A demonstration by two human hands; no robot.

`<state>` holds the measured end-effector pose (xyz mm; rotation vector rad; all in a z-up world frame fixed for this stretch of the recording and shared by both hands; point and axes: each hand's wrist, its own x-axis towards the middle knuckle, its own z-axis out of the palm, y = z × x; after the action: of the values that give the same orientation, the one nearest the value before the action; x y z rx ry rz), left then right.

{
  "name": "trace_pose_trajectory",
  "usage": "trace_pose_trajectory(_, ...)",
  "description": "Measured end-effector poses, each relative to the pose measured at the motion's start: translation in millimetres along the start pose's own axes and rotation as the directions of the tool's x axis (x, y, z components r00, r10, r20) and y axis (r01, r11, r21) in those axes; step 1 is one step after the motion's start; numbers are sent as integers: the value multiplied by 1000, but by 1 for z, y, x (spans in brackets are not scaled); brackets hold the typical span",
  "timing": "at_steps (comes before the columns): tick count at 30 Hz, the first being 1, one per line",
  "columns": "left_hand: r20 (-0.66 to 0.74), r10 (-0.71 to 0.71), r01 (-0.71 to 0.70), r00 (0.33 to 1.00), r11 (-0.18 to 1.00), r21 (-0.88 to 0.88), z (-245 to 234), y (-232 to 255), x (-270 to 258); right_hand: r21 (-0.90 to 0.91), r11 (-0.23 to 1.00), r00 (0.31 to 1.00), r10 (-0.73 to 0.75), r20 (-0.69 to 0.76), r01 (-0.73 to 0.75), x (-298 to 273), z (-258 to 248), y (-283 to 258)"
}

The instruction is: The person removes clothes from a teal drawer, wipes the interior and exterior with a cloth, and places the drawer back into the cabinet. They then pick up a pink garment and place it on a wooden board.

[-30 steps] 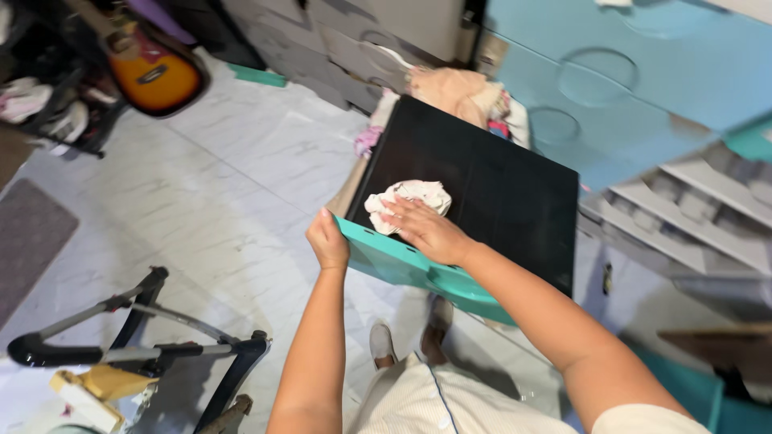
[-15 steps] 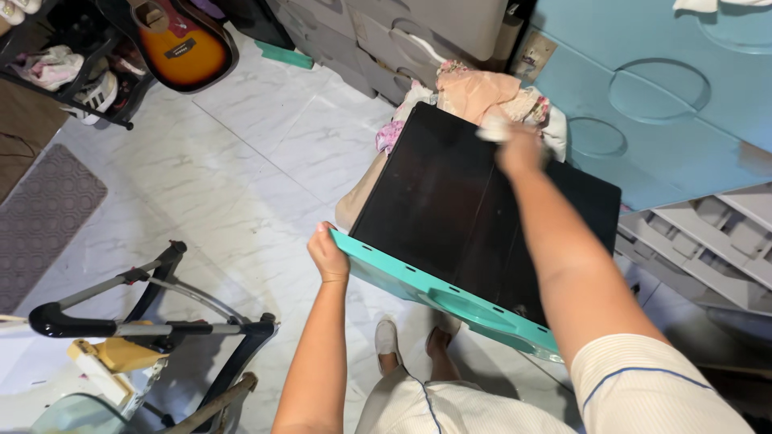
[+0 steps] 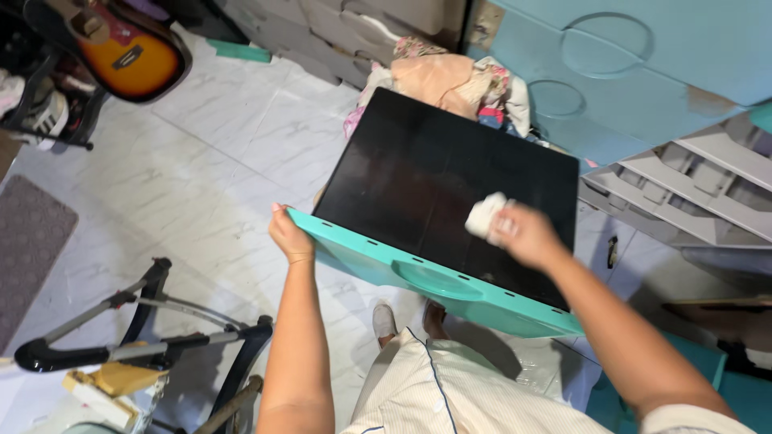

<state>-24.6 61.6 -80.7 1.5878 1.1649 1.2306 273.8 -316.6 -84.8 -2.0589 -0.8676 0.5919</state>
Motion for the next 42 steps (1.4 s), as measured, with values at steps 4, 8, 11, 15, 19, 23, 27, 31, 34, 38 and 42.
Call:
trace_pose_trajectory(4, 8, -83, 82, 997, 996, 21, 3, 10, 14, 99, 983, 972, -171, 162, 157, -62, -13, -66)
trace_pose_trajectory(8, 22, -124, 123, 992, 991, 52, 6, 13, 23, -162, 957, 969, -224, 101, 238, -53, -33, -73)
trace_pose_trajectory(11, 24, -103, 102, 994, 995, 9, 12, 8, 17, -362, 919, 988, -144, 54, 154, -14, -48, -22)
trace_pose_trajectory(15, 24, -128, 130, 991, 988, -83, 12, 2, 17, -516, 854, 991, -3, -136, -68, 61, -71, 79)
trace_pose_trajectory(19, 22, -132, 134, 991, 988, -79, 13, 3, 21, -538, 826, 973, 54, -223, -169, 127, -79, 130)
trace_pose_trajectory(23, -15, -158, 156, 987, 984, -81, 7, -5, 25, -507, 826, 952, 106, -289, -246, 131, -68, 108)
trace_pose_trajectory(27, -32, -145, 145, 989, 989, -13, 0, -18, 42, -359, 913, 979, 151, -138, -192, 78, -47, 30)
trace_pose_trajectory(31, -87, -109, 119, 990, 985, 122, 9, -19, 33, -189, 981, 994, -14, 110, 35, 14, 1, -66)
trace_pose_trajectory(34, -71, -164, 167, 984, 985, 36, 9, 0, 20, -77, 984, 959, -134, 250, 158, -7, 11, -119)
trace_pose_trajectory(38, -82, -180, 184, 980, 981, 56, 9, 16, 21, -29, 986, 945, -146, 293, 162, -18, -1, -128)
trace_pose_trajectory(42, -82, -126, 131, 989, 989, 63, 18, 23, 20, -233, 970, 974, -10, 228, 65, -49, -35, -82)
